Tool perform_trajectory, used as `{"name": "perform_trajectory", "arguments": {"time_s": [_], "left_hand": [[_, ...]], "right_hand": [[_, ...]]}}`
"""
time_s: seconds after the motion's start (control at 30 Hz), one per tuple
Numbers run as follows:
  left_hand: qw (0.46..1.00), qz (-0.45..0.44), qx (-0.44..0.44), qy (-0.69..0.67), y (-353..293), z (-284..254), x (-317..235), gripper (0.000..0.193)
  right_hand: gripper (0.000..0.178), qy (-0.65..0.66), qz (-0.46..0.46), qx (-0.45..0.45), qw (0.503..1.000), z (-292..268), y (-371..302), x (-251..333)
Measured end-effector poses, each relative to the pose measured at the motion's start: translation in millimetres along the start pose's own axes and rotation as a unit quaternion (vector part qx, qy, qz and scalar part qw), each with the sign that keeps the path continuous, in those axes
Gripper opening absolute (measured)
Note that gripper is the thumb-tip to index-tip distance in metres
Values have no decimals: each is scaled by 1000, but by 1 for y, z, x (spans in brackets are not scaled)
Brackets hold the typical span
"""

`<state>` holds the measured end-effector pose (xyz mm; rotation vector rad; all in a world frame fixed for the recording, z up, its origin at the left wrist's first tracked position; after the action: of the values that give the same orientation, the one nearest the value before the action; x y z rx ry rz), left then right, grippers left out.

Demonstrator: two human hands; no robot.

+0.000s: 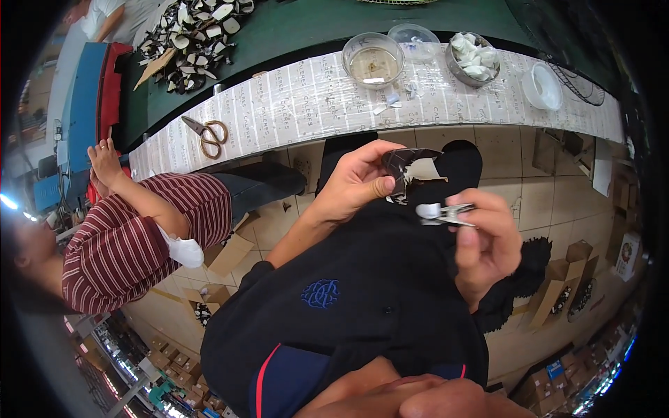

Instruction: Manually assemble components of a high-heeled shoe by gluing and fitting pieces together.

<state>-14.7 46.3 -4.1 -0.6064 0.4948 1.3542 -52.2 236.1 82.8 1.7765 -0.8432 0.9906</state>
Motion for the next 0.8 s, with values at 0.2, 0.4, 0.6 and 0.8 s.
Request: {"name": "perform_trajectory", "arguments": {"time_s": [0.2,0.4,0.6,0.8], "left_hand": [[972,-29,112,-206,-2,4,1,44],[923,16,224,-313,-9,19,-5,23],[892,19,272,-360,-11,18,-5,20],[918,54,253,-302,-9,9,-10,28]], "right_hand": [[20,222,72,-191,953,-35,-16,-30],[23,270,132,-217,929,-43,-21,-47],[21,260,163,-201,930,-32,-23,-48],[19,183,98,-153,966,-19,-23,-31]]}}
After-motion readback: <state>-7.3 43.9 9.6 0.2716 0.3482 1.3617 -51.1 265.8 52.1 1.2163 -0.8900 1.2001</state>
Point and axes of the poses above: each hand's wrist, its own y-axis towards the middle knuckle, its own z-axis out of the palm, x = y × z, the point moved 2 cm from there along y, towards the middle knuckle, and after that the axes turned 7 degrees about -y, right-handed, at the moved point
